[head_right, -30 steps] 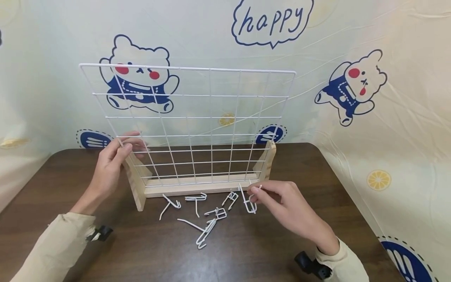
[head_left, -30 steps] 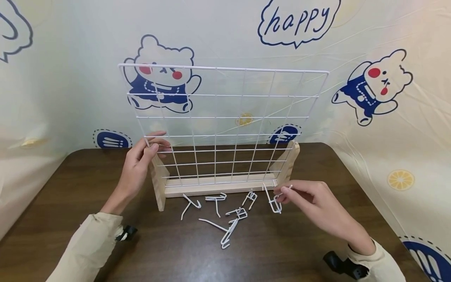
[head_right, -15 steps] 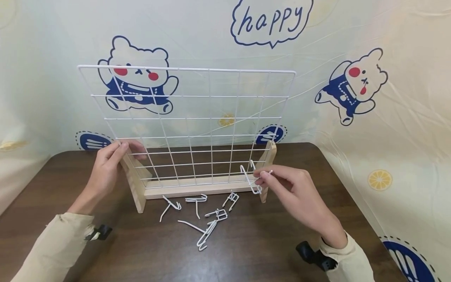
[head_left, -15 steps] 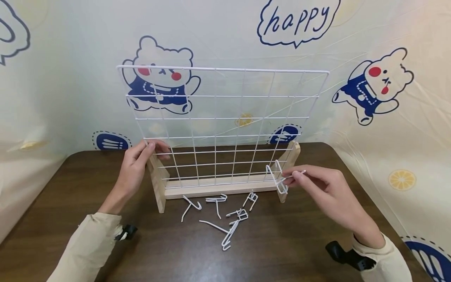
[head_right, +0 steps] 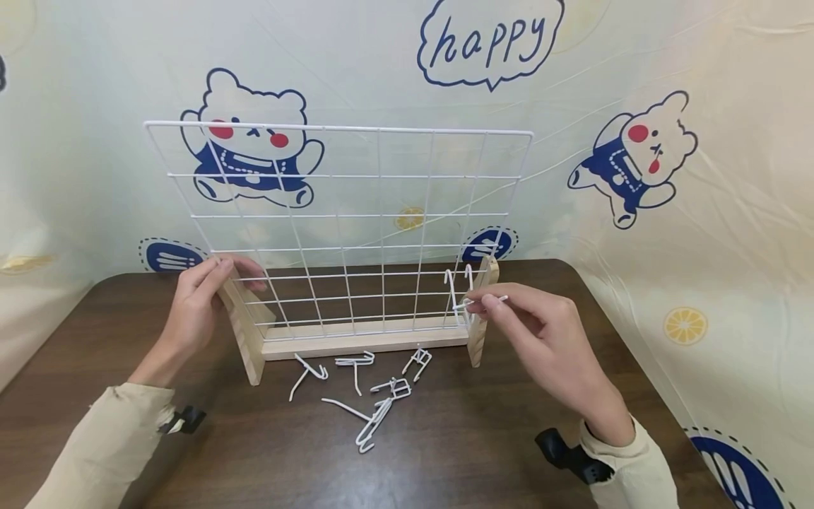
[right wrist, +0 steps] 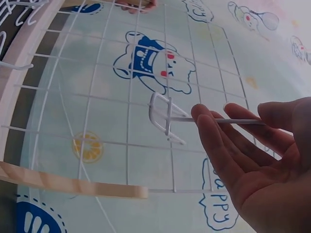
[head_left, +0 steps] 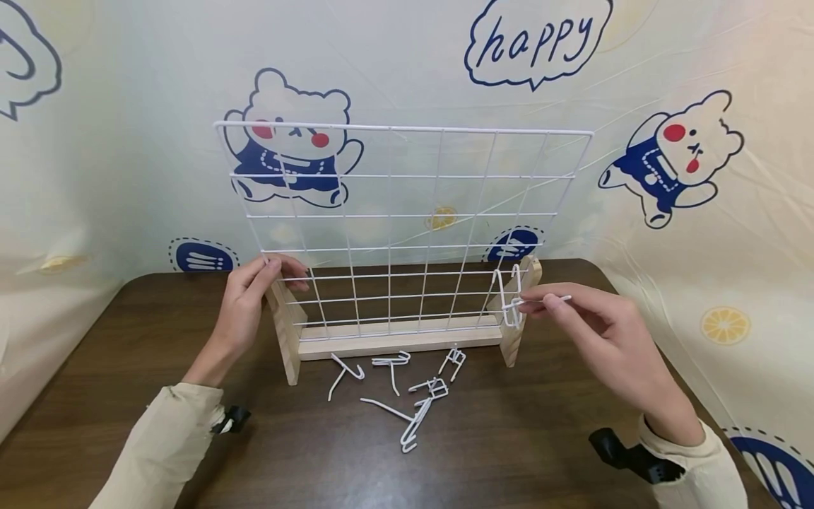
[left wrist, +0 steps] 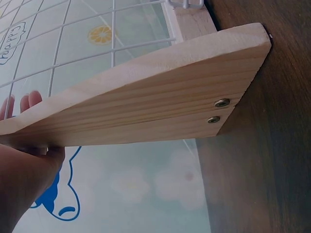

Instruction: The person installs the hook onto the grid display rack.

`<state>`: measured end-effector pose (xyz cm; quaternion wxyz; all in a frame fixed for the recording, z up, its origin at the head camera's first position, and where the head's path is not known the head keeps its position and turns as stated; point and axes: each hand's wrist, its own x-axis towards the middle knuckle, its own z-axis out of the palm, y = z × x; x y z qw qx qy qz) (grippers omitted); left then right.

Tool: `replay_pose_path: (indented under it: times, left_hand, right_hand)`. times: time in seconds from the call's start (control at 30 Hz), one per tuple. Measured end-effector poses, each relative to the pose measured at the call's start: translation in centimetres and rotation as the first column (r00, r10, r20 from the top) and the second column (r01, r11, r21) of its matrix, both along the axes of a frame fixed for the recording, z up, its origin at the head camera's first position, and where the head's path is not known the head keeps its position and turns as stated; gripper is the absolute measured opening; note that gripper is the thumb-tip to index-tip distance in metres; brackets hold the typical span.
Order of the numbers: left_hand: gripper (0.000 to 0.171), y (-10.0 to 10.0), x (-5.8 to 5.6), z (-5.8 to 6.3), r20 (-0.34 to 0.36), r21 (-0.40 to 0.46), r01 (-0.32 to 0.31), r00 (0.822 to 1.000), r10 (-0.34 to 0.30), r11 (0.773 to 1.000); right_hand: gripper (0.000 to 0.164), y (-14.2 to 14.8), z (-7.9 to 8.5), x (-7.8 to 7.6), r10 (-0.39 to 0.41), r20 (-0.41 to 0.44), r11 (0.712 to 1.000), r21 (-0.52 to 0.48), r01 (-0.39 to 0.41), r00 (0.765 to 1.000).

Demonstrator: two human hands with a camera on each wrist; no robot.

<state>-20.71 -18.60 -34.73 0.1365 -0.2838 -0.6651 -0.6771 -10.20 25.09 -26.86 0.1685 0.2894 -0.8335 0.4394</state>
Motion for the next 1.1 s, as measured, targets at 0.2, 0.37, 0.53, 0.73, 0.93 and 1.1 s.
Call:
replay_pose_path:
  times: [0.2, 0.37, 0.53, 0.73, 0.93, 1.1]
  left_hand:
    - [0.038, 0.1, 0.0, -0.1, -0.001, 0.008, -0.009, 1.000, 0.009, 1.000]
    - [0.038, 0.0, 0.1, -0.2, -0.005, -0.012, -0.033, 0.999, 0.033, 0.999]
    - [0.038, 0.0, 0.1, -0.2, -0.007, -0.024, -0.043, 0.999, 0.043, 0.999]
    - [0.038, 0.1, 0.0, -0.2, -0.011, -0.010, -0.029, 1.000, 0.028, 1.000]
    - [0.037, 0.1, 0.0, -0.2, -0.016, -0.002, -0.022, 1.000, 0.022, 1.000]
    - [0.037, 0.1, 0.0, -0.2, -0.023, -0.001, -0.024, 0.999, 0.024, 1.000]
  right_hand:
    - [0.030, 0.0, 0.9, -0.1, 0.033, -0.024, 0.993, -0.113, -0.035, 0.999]
    - [0.030, 0.0, 1.6, -0.4, 0.067, -0.078, 0.977, -0.199, -0.081, 0.995]
    - [0.028, 0.0, 2.3, -0.4, 0.045, -0.122, 0.968, -0.241, -0.074, 0.991]
    - [0.027, -0.1, 3.3, -0.4, -0.015, -0.162, 0.967, -0.252, -0.026, 0.987]
    - [0.026, -0.1, 4.2, -0.8, -0.076, -0.184, 0.970, -0.241, 0.030, 0.980]
    - [0.025, -0.2, 4.8, -1.3, -0.073, -0.223, 0.964, -0.266, 0.011, 0.972]
